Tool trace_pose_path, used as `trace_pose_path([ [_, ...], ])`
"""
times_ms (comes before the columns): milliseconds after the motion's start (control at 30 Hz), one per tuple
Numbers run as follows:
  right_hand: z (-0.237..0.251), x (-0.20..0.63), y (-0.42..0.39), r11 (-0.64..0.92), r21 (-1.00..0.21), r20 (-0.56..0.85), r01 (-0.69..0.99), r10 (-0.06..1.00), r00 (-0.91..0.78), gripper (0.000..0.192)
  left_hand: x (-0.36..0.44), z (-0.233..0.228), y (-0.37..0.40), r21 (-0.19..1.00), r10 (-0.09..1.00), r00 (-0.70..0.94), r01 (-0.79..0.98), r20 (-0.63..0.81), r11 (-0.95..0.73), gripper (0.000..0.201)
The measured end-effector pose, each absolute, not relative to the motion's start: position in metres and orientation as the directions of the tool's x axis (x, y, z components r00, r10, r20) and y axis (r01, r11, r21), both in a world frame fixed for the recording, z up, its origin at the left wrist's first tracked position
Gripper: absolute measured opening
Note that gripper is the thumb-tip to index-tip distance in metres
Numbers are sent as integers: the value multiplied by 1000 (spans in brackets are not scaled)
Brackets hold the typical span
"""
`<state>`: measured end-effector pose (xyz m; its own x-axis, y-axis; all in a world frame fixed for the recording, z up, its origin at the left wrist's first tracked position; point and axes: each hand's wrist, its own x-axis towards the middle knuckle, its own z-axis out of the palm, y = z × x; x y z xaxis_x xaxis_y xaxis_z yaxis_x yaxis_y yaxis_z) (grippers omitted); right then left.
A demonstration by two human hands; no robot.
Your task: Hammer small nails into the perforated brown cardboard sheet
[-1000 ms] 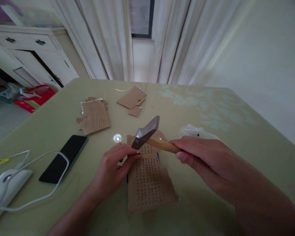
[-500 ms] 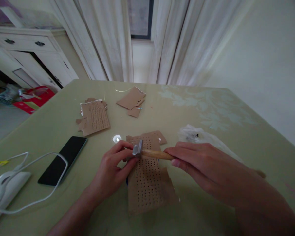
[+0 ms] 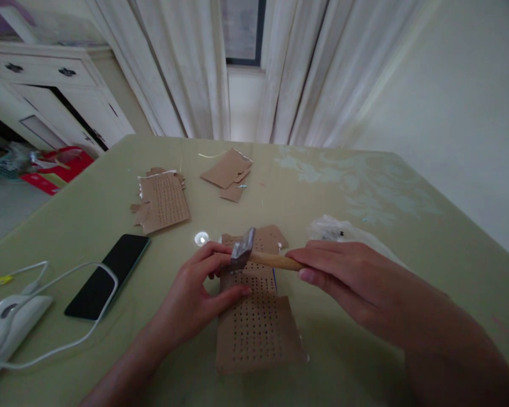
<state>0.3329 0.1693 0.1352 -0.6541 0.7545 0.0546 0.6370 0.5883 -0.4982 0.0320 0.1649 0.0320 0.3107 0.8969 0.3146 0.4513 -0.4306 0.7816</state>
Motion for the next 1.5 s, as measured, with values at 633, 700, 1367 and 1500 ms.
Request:
trace_pose_path([
  [633, 136, 335, 174, 591, -488, 25, 642, 745, -667, 28, 19, 38, 171, 836, 924, 294, 419, 245, -355, 24],
  [700, 138, 340, 174, 583, -477, 59, 657, 768, -638, 31, 2, 39, 179, 811, 952, 186, 500, 243, -305, 27],
  [1367, 140, 342, 175, 599, -418, 68, 683, 771, -634, 35, -24, 18, 188, 581, 936, 349, 751, 52, -313, 24],
  [1500, 141, 343, 177, 594, -431, 68, 679, 772, -633, 35, 3, 31, 185, 791, 959, 119, 544, 257, -280, 18],
])
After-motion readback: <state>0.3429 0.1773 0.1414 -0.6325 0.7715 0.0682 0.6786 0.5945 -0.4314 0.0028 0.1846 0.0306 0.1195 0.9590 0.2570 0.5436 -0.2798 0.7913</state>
